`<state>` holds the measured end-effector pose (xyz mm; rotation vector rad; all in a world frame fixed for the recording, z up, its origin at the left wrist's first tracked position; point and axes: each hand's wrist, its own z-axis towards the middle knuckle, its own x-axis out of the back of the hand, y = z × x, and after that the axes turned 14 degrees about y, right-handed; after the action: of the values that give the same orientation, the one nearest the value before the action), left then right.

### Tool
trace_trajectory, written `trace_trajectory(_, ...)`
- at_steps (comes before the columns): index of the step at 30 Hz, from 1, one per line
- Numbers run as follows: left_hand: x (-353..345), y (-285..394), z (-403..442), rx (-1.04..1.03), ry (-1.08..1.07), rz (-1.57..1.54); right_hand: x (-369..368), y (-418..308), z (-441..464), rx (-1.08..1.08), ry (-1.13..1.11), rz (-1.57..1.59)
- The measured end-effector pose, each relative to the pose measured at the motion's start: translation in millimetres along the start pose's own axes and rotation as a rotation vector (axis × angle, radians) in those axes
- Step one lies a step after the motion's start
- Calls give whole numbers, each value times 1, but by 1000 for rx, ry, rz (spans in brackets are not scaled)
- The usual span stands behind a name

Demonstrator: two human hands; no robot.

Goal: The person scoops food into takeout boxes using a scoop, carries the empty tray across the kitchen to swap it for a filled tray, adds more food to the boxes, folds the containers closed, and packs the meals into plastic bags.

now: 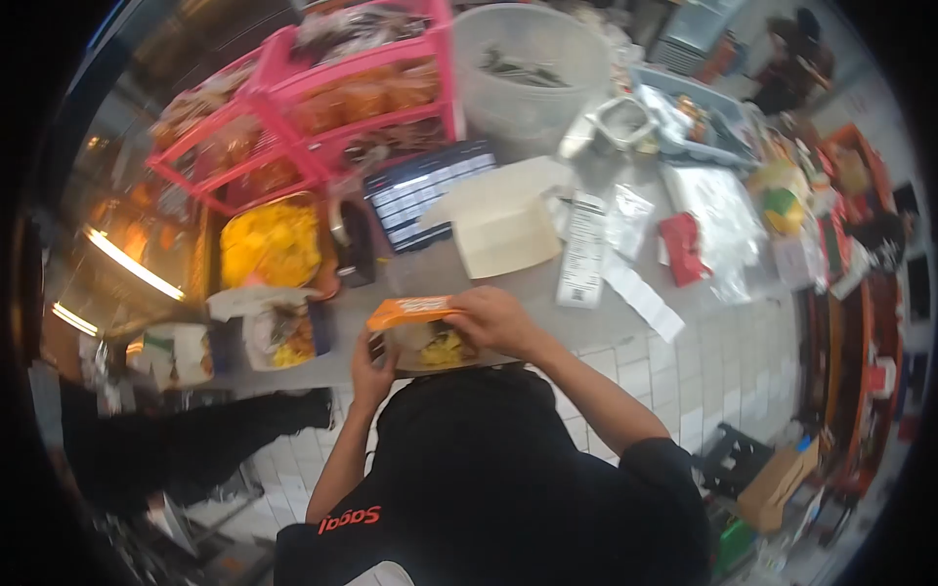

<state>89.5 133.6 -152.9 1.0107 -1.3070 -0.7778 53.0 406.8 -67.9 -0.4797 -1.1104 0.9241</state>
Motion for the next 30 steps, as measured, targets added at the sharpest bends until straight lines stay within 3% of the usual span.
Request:
trace_trajectory(4,11,4,4,-35,90,23,-7,0,4,-54,-51,58)
trace_trajectory(6,16,7,8,-49,101,-68,-8,-4,5,-203,32,74)
trace_trajectory(11,53,-28,40,-217,423,13,-10,-5,2,-184,91,67)
trace_trajectory(13,77,-35,57,-122,535,-80,-12,-1,-3,-172,104,68)
trace_trajectory(14,90,-40,68,-189,619,48,-10,-4,-2,-183,108,85)
trace_trajectory(17,129,-44,85,-71,579,197,-9,-4,-3,-158,132,72)
trace_trajectory(19,146,-57,96,-236,553,590,-12,-3,-5,-136,144,85)
trace_trajectory(20,146,-51,98,-241,547,589,-12,-3,-6,-140,150,82)
trace_trajectory(22,151,-37,101,-50,308,778,-13,-3,-8,-114,147,54)
trace_trajectory(30,148,-45,109,-133,284,832,-12,-3,-13,-130,137,38)
